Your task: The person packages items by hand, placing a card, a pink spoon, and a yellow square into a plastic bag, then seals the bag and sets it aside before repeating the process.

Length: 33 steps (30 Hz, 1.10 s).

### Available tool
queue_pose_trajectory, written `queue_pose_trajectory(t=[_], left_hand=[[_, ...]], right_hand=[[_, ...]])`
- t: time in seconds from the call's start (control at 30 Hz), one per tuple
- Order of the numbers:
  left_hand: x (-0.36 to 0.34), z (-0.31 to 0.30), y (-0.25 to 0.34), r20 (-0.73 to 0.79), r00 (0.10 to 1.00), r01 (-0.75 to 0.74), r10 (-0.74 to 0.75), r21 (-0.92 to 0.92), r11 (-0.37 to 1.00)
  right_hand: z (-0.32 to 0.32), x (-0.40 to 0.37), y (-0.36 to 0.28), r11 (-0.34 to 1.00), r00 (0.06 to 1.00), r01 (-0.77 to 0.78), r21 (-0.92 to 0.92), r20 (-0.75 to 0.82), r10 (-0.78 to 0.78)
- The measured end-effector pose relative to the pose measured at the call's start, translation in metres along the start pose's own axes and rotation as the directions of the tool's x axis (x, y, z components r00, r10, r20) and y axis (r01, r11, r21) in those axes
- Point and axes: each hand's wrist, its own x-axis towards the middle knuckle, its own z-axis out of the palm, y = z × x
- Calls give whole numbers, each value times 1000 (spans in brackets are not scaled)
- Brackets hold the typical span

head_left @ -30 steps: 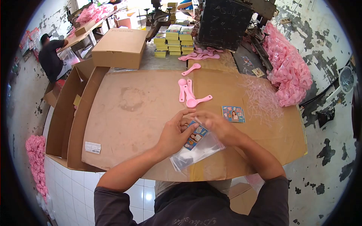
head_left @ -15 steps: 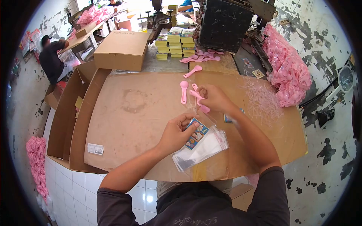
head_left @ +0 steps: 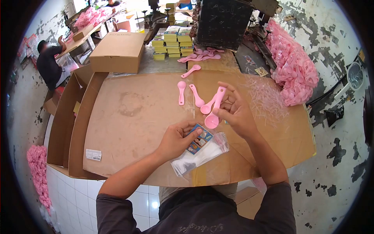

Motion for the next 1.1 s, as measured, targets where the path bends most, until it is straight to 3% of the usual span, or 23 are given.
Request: queue_pose_trajectory(t=[0.17,0.27,0.37,0.47,0.67,0.73,0.8,0.87,0.97,1.1], left_hand=[[-1,1,5,-12,999,42,-42,-11,999],[-1,0,12,-37,998,58,-56,32,998],[-1,-1,2,30,999,-31,34,-81,996],[-3,-3,1,83,996,46,-45,-5,999],[-5,-1,12,41,999,-11,18,-166,986],[-4,-5,13,65,998,11,4,-220,975],[-5,-5,11,101,995,32,-7,-255,966],[-4,-6,11,147,989,46,-8,-260,964],[-4,-5,6,200,979,25,30,-267,963],[-8,-6,18,295,956,90,2,-296,951]], right_hand=[[10,-8,14,999,999,34,-28,-11,-34],[19,-14,33,990,989,137,-8,-58,-138],[14,-17,39,970,975,208,-124,99,-197],[-6,-3,32,955,929,291,-52,256,-269],[-4,-8,25,966,901,240,-92,391,-187],[-5,-1,27,986,931,126,106,330,-154],[-3,0,21,990,938,121,77,318,-139],[7,0,-2,957,921,231,-176,356,-157],[3,4,-16,889,842,332,-315,524,-129],[8,5,-37,897,838,354,-266,517,-178]])
